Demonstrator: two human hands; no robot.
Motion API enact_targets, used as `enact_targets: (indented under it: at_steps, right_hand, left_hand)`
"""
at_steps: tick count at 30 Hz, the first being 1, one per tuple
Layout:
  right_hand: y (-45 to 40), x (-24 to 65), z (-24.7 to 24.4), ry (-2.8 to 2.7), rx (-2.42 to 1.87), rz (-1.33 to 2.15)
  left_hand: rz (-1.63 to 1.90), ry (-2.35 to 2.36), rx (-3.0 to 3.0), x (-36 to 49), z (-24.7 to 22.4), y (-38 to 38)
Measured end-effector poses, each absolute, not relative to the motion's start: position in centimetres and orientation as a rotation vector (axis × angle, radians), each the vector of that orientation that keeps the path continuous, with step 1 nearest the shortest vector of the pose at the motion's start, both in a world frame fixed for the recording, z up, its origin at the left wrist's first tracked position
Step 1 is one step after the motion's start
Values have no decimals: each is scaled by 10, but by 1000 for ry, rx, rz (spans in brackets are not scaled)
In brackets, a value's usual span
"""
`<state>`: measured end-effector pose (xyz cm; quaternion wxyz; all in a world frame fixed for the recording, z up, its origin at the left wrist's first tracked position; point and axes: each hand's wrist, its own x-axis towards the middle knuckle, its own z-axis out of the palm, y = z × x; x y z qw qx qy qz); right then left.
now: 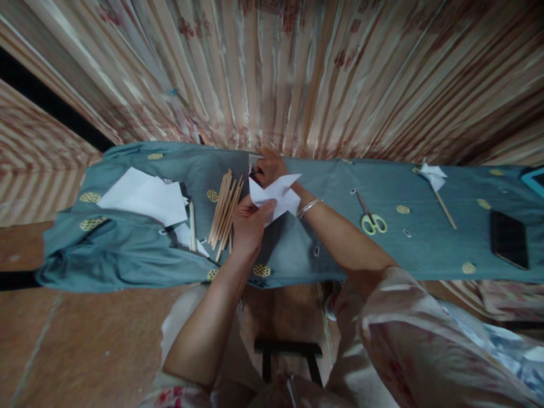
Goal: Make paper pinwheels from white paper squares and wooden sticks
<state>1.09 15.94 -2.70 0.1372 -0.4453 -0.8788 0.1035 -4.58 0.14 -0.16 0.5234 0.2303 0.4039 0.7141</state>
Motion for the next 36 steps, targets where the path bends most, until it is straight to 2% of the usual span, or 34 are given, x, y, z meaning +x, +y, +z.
enact_targets:
  at_steps: [20,25,33,36]
  right_hand:
    - [155,5,-20,-2489,-1325,389]
    - [157,9,-26,-2299,-1312,410]
    - [136,73,-29,-1958,-1273,430]
    - [112,110,-34,-1838,-1281,539]
  left_hand:
    - [1715,984,537,-46,-3,3]
    - [1711,995,552,-49,-3,2]
    - [1711,1039,620,-50,-5,3]
    - [1702,1042,632,-46,-7,4]
